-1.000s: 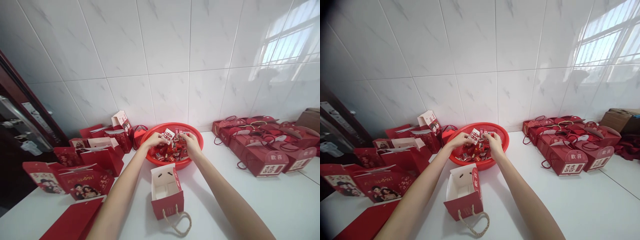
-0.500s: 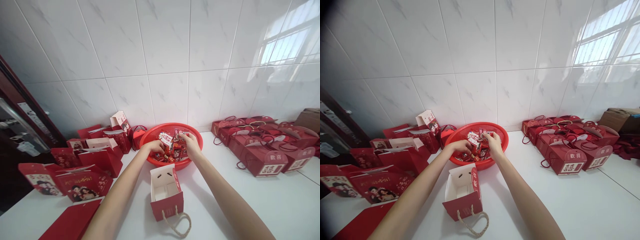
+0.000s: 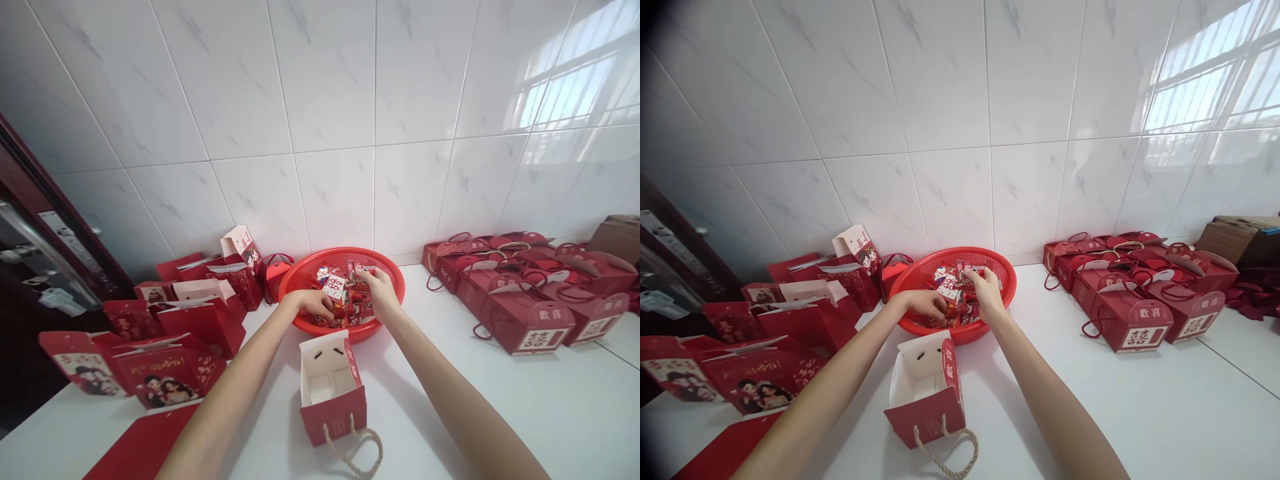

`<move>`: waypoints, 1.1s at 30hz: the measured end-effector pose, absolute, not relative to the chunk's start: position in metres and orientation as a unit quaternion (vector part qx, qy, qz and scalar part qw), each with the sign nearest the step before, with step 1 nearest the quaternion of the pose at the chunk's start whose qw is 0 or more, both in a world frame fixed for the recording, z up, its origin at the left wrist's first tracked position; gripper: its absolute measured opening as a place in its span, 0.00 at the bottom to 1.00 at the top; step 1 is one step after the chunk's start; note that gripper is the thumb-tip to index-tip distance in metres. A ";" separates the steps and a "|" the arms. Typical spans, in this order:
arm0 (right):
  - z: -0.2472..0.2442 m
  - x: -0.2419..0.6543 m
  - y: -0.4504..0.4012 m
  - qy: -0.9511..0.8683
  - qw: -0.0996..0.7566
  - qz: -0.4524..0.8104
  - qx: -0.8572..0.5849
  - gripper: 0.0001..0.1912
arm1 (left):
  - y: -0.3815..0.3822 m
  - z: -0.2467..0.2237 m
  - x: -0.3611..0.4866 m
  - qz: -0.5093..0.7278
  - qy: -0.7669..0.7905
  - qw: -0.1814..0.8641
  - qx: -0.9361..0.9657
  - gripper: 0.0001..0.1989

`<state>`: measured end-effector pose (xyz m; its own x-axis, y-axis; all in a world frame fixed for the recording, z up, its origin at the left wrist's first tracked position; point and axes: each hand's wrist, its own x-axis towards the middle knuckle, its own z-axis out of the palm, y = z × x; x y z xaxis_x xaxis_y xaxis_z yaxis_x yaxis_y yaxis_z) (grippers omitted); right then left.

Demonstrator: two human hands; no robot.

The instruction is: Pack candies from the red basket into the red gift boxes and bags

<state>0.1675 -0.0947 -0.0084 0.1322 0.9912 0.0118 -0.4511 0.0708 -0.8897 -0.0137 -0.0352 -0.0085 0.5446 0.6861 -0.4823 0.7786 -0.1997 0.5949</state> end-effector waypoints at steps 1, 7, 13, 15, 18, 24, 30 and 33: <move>-0.009 0.167 -0.094 -0.348 0.647 0.559 -0.384 0.16 | -0.038 -0.005 -0.010 -0.040 0.458 0.433 0.775 0.08; -0.012 0.167 -0.091 -0.349 0.666 0.542 -0.375 0.15 | -0.044 0.004 0.005 -0.053 0.389 0.453 0.801 0.24; -0.012 0.169 -0.091 -0.348 0.659 0.541 -0.389 0.17 | -0.051 0.005 0.010 -0.118 0.448 0.399 0.791 0.20; -0.013 0.169 -0.091 -0.348 0.659 0.540 -0.391 0.17 | -0.054 0.007 0.012 -0.130 0.489 0.345 0.791 0.17; -0.013 0.168 -0.090 -0.346 0.662 0.541 -0.385 0.16 | -0.056 0.008 0.013 -0.138 0.509 0.270 0.806 0.13; -0.011 0.167 -0.091 -0.339 0.664 0.548 -0.380 0.16 | -0.054 0.003 0.010 -0.153 0.473 0.262 0.827 0.12; -0.009 0.168 -0.093 -0.345 0.664 0.549 -0.374 0.15 | -0.043 -0.006 0.004 0.029 0.476 0.254 0.841 0.12; -0.009 0.168 -0.092 -0.344 0.661 0.546 -0.383 0.15 | -0.032 -0.009 -0.004 0.187 0.470 0.262 0.822 0.17</move>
